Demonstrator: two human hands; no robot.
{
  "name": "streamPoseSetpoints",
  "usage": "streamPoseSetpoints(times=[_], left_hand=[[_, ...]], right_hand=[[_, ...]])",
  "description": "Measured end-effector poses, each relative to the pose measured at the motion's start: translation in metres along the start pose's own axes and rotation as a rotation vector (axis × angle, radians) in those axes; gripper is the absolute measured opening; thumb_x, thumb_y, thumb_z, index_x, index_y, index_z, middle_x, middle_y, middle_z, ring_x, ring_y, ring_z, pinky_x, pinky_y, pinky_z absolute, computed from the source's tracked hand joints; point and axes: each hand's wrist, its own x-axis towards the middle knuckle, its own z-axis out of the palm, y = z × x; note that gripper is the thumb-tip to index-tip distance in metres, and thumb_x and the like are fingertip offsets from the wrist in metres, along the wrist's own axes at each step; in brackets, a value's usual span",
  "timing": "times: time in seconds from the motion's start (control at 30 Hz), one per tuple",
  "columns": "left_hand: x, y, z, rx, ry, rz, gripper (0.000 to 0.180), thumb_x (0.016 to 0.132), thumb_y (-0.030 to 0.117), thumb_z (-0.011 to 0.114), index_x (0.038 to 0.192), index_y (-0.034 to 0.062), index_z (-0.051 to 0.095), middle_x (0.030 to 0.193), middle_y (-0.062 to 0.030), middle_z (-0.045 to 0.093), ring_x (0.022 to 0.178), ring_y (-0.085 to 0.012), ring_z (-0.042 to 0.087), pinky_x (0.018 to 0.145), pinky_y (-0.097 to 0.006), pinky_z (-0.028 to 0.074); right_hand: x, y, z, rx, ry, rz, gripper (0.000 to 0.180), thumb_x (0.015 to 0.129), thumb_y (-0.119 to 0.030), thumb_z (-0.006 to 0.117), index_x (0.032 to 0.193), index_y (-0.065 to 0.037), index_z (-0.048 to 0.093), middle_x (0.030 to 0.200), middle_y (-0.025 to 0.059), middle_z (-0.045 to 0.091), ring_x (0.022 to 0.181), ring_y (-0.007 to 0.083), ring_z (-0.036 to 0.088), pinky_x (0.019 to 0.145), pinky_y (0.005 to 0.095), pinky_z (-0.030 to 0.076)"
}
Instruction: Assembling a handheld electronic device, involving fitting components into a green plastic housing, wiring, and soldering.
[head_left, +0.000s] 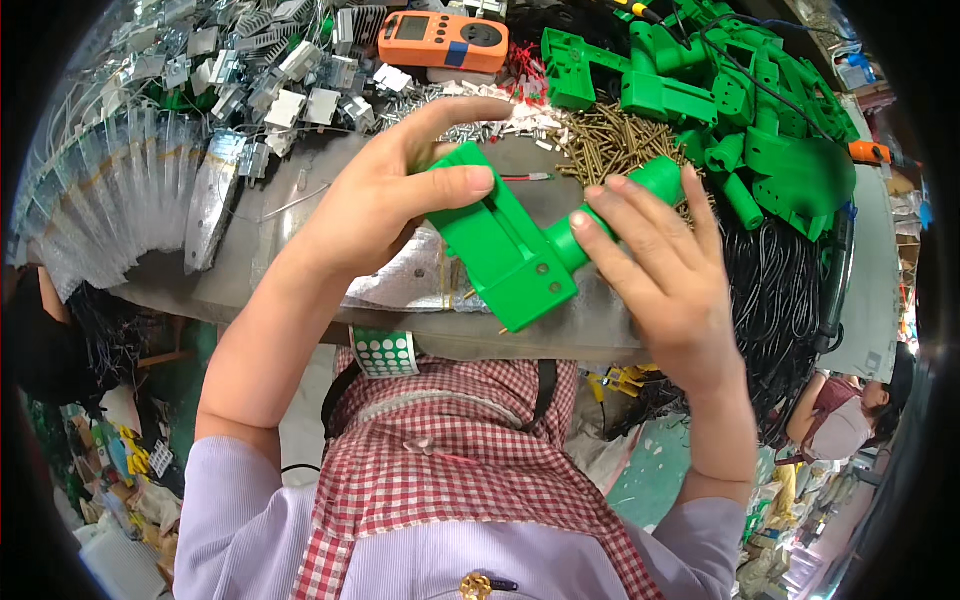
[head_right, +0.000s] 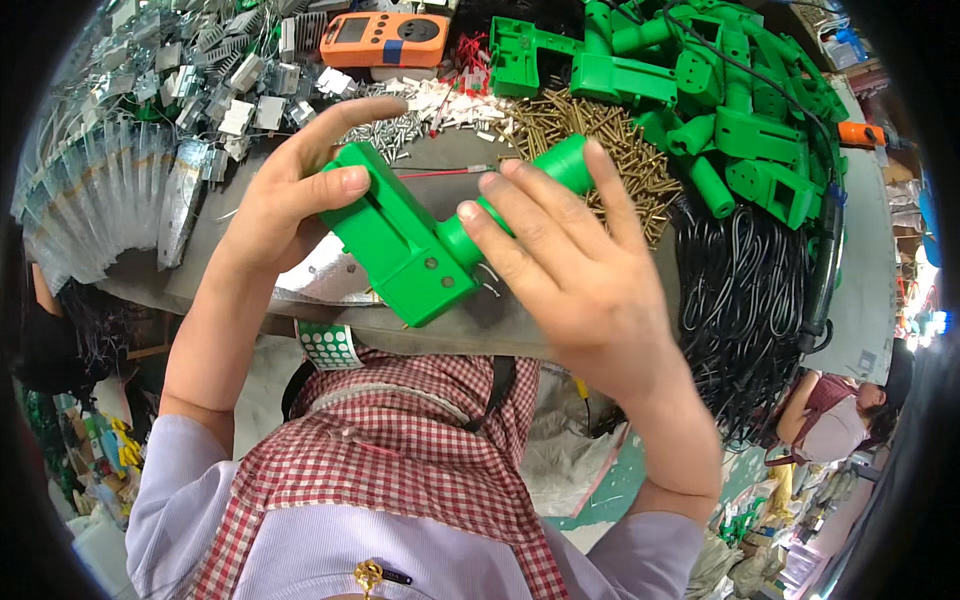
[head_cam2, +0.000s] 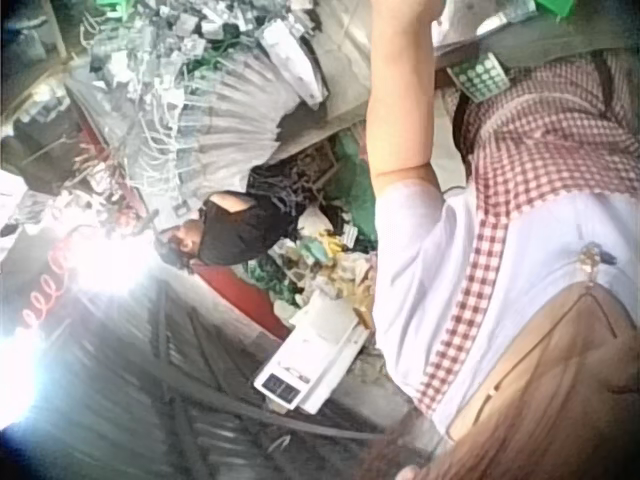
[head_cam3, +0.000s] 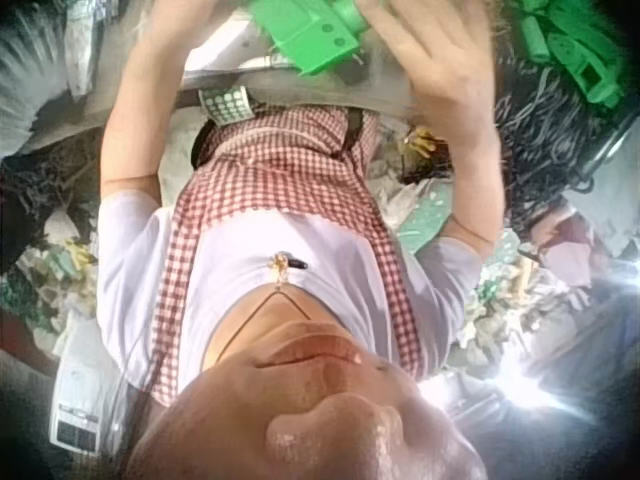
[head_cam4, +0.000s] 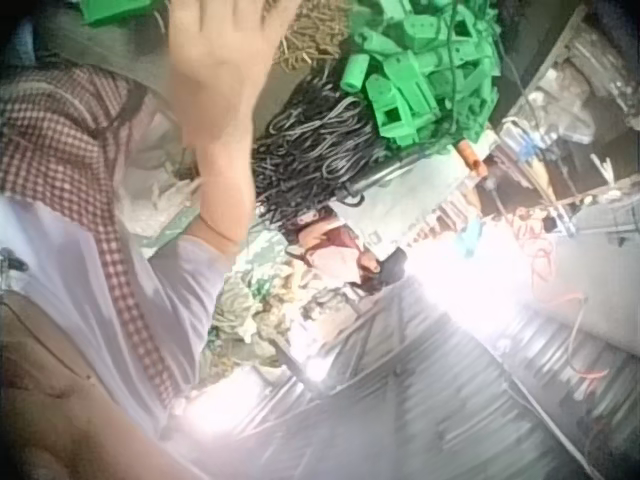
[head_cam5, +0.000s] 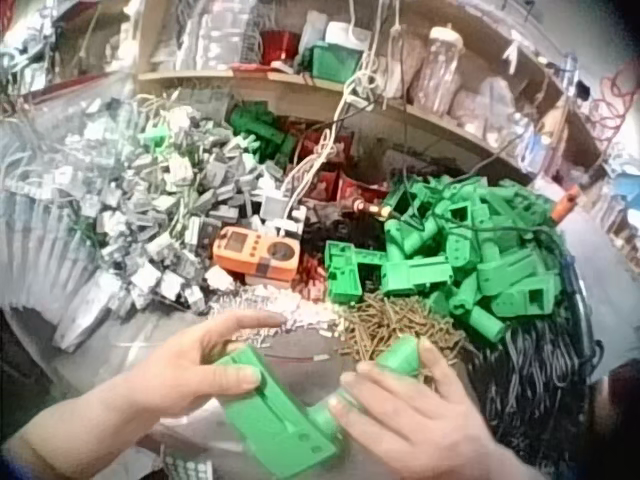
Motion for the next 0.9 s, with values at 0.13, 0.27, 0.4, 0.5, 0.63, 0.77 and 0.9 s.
streamPoseSetpoints(times=[0.13, 0.27, 0.4, 0.5, 0.63, 0.77, 0.9], left_hand=[[0.003, -0.016, 0.008, -0.278, -0.118, -0.112, 0.070, 0.085, 0.026, 0.068, 0.141, 0.0006, 0.034, 0.095, -0.0056, 0.063, 0.089, -0.0132, 0.061, 0.082, -0.027, 0.048], [0.003, -0.033, 0.010, -0.245, -0.203, -0.127, 0.078, 0.087, 0.035, 0.067, 0.145, 0.0020, 0.026, 0.107, -0.0084, 0.059, 0.100, -0.0157, 0.057, 0.085, -0.029, 0.047], [-0.006, -0.037, 0.002, 0.225, 0.009, 0.043, 0.086, 0.080, 0.040, 0.072, 0.143, 0.0016, 0.029, 0.124, -0.0157, 0.052, 0.111, -0.0230, 0.053, 0.094, -0.038, 0.043], [-0.019, -0.055, 0.014, 1.120, -0.131, 0.398, 0.086, 0.062, 0.037, 0.082, 0.131, 0.0032, 0.045, 0.118, -0.0171, 0.053, 0.109, -0.0351, 0.052, 0.100, -0.050, 0.035], [-0.022, -0.062, 0.019, 1.188, -0.106, 0.278, 0.062, 0.060, 0.028, 0.081, 0.110, 0.0036, 0.055, 0.106, -0.0121, 0.059, 0.104, -0.0303, 0.054, 0.098, -0.046, 0.036], [-0.024, -0.064, 0.013, 1.178, -0.088, 0.307, 0.065, 0.059, 0.032, 0.082, 0.110, 0.0025, 0.055, 0.103, -0.0132, 0.059, 0.103, -0.0307, 0.053, 0.098, -0.047, 0.035], [-0.025, -0.061, 0.010, 1.183, -0.118, 0.279, 0.069, 0.058, 0.033, 0.083, 0.112, 0.0005, 0.055, 0.103, -0.0143, 0.058, 0.099, -0.0321, 0.053, 0.093, -0.044, 0.039]], right_hand=[[0.005, 0.005, -0.018, 0.129, -0.207, -0.049, 0.035, 0.075, -0.013, 0.057, 0.108, -0.013, 0.066, 0.107, 0.0102, 0.060, 0.100, 0.0278, 0.059, 0.097, 0.0463, 0.042], [-0.005, 0.010, -0.017, 0.100, -0.359, -0.098, 0.041, 0.071, -0.012, 0.061, 0.112, -0.014, 0.064, 0.102, 0.0090, 0.058, 0.100, 0.0274, 0.056, 0.087, 0.0421, 0.043], [-0.024, 0.023, -0.015, 0.022, -0.320, -0.002, 0.046, 0.069, -0.010, 0.063, 0.115, -0.011, 0.060, 0.102, 0.0088, 0.055, 0.100, 0.0296, 0.054, 0.087, 0.0414, 0.042], [-0.039, 0.019, 0.005, 0.081, -0.277, 0.190, 0.057, 0.068, -0.006, 0.068, 0.124, -0.012, 0.058, 0.103, 0.0097, 0.055, 0.099, 0.0298, 0.053, 0.085, 0.0405, 0.041], [-0.063, 0.008, 0.050, 0.232, -0.323, 0.215, 0.055, 0.071, -0.007, 0.067, 0.125, -0.012, 0.057, 0.100, 0.0105, 0.054, 0.097, 0.0294, 0.052, 0.083, 0.0400, 0.040], [-0.054, 0.011, 0.039, 0.176, -0.315, 0.234, 0.052, 0.073, -0.008, 0.065, 0.124, -0.011, 0.058, 0.101, 0.0104, 0.054, 0.097, 0.0289, 0.052, 0.084, 0.0406, 0.040], [-0.034, 0.010, 0.033, 0.118, -0.350, 0.149, 0.051, 0.074, -0.005, 0.058, 0.125, -0.011, 0.057, 0.100, 0.0098, 0.054, 0.097, 0.0276, 0.052, 0.085, 0.0404, 0.040]])
